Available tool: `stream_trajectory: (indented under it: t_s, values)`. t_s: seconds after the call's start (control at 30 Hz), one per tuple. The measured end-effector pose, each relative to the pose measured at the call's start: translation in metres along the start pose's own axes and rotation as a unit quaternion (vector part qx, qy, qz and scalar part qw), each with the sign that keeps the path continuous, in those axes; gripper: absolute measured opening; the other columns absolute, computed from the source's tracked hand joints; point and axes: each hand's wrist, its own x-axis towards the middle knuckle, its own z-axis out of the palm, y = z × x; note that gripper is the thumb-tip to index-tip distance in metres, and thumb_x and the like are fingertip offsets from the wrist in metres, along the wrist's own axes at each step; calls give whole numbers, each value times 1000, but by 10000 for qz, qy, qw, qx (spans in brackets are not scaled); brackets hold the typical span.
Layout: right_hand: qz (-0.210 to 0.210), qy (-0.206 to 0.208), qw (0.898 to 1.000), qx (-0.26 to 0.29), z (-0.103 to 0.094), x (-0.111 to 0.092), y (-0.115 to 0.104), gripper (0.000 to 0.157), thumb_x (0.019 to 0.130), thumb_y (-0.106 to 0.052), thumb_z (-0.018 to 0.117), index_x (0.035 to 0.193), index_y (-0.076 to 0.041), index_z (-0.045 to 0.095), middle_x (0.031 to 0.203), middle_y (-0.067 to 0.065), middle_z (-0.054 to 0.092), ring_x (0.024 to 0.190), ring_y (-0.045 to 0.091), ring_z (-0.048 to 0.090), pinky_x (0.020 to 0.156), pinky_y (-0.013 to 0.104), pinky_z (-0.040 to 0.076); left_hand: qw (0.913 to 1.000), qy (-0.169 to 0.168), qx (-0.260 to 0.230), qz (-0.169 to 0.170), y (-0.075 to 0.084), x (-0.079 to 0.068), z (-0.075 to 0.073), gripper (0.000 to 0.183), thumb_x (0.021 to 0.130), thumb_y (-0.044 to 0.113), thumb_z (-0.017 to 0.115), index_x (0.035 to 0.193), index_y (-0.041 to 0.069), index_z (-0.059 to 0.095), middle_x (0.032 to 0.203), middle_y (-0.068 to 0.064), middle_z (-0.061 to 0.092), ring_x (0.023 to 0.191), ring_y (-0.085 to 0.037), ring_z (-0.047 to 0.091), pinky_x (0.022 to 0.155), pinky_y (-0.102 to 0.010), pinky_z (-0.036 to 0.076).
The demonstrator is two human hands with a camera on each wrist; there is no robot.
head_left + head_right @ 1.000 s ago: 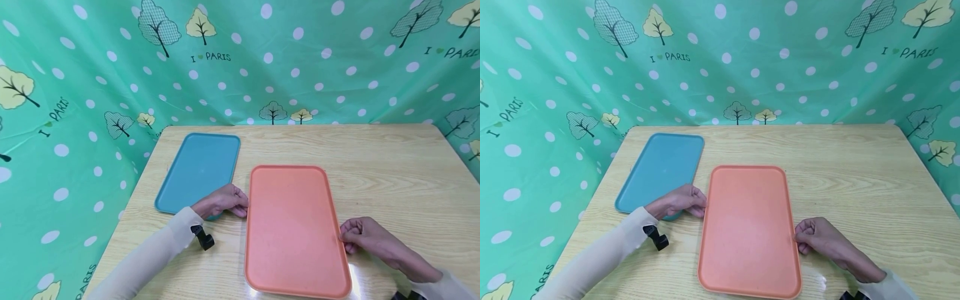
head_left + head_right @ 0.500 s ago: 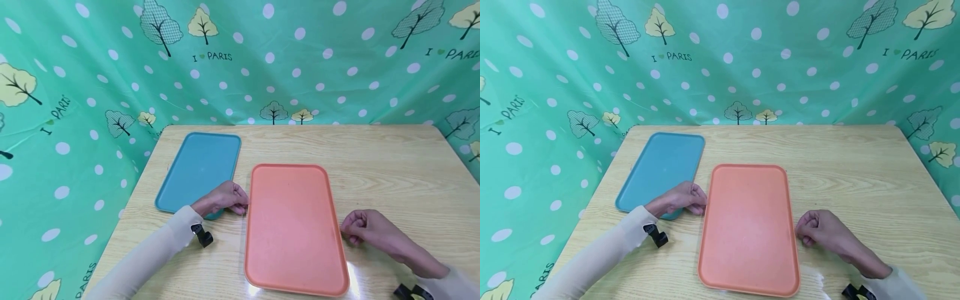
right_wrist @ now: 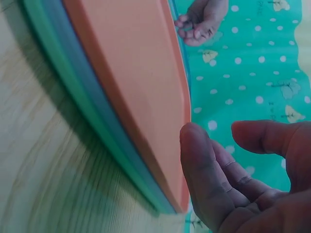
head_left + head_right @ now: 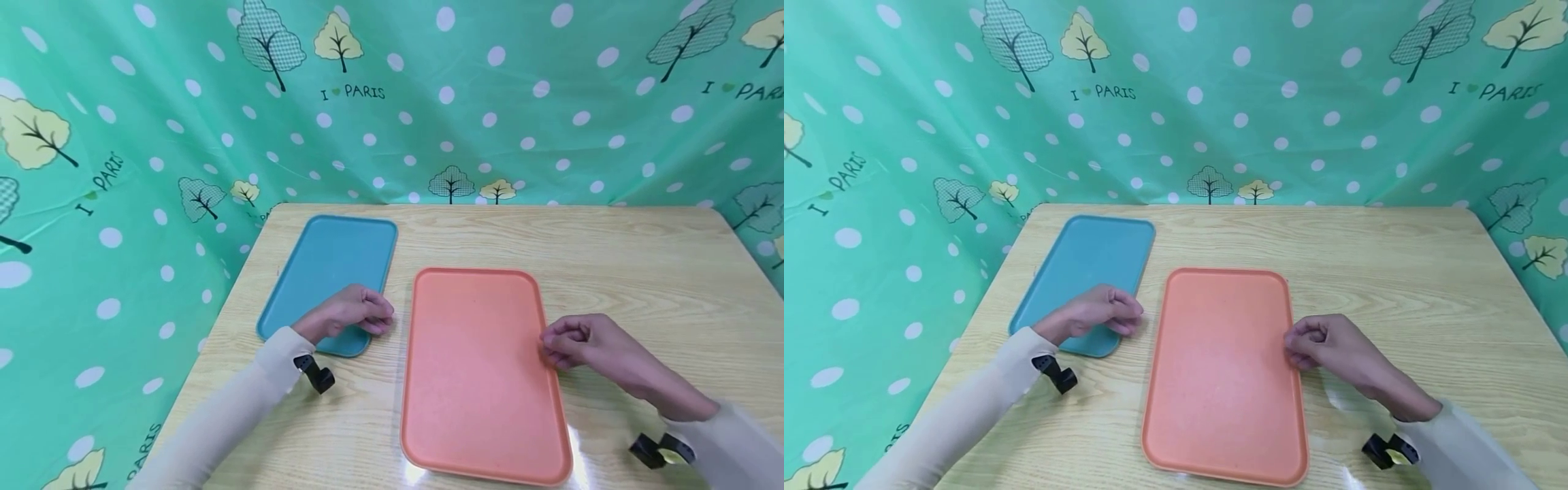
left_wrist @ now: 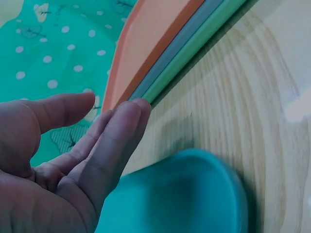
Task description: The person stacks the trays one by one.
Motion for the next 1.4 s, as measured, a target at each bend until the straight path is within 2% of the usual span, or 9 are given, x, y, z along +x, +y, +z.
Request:
stream_trajectory:
  t_s: [0.13,0.3,0.47,0.7,0.9,1.1,1.23,1.4]
  values:
    - [55,3,9999,90,10,15,-15,33,98,-15,60,118,12,59,101,16,72,88,19,71,77,33,61,9999,55,116,45,1,-2,-13,28,98,9,59,119,-9,64,108,-22,72,88,-19,73,84,-36,60]
    - [-45,84,9997,-214,27,41,-43,29,97,-12,60,117,8,62,103,18,72,91,22,72,79,34,61,9992,239,319,86,6,-8,-36,32,97,10,59,121,-11,62,113,-23,70,94,-20,72,90,-40,58]
    - [-146,183,9992,-337,46,68,-66,26,95,-11,63,115,6,65,104,19,73,93,27,72,82,38,60,9966,524,633,20,7,-11,-68,36,98,12,59,126,-10,59,117,-21,68,102,-23,69,98,-44,54]
    - [-72,79,9998,-192,73,99,-80,25,95,-11,62,115,4,66,106,17,72,95,26,70,86,38,59,9906,1104,804,-118,1,-12,-105,38,98,13,59,129,-9,58,125,-23,65,114,-29,66,98,-41,53]
    - [22,109,9999,49,93,124,-86,19,94,-9,63,109,1,69,102,14,73,91,23,71,83,36,60,9872,1360,808,-188,-10,-13,-128,39,99,14,59,130,-9,57,124,-21,67,112,-27,67,101,-40,52]
    - [-115,-7,9996,253,111,146,-91,21,94,-10,62,109,3,70,103,16,73,89,19,71,81,33,60,9834,1565,877,-270,-19,-13,-149,40,98,17,61,129,-8,58,112,-10,72,102,-18,68,101,-39,52]
    - [-66,14,9999,151,120,157,-97,24,94,-13,64,113,1,70,107,16,73,89,17,71,81,31,60,9816,1726,764,-303,-24,-13,-162,40,97,17,62,129,-7,57,103,-2,72,97,-14,68,99,-36,53]
    - [-29,118,9998,169,130,173,-105,21,93,-11,65,107,2,73,104,16,74,88,21,71,83,35,60,9775,1935,702,-465,-33,-16,-176,43,97,19,63,131,-5,55,99,5,70,93,-8,67,102,-37,51]
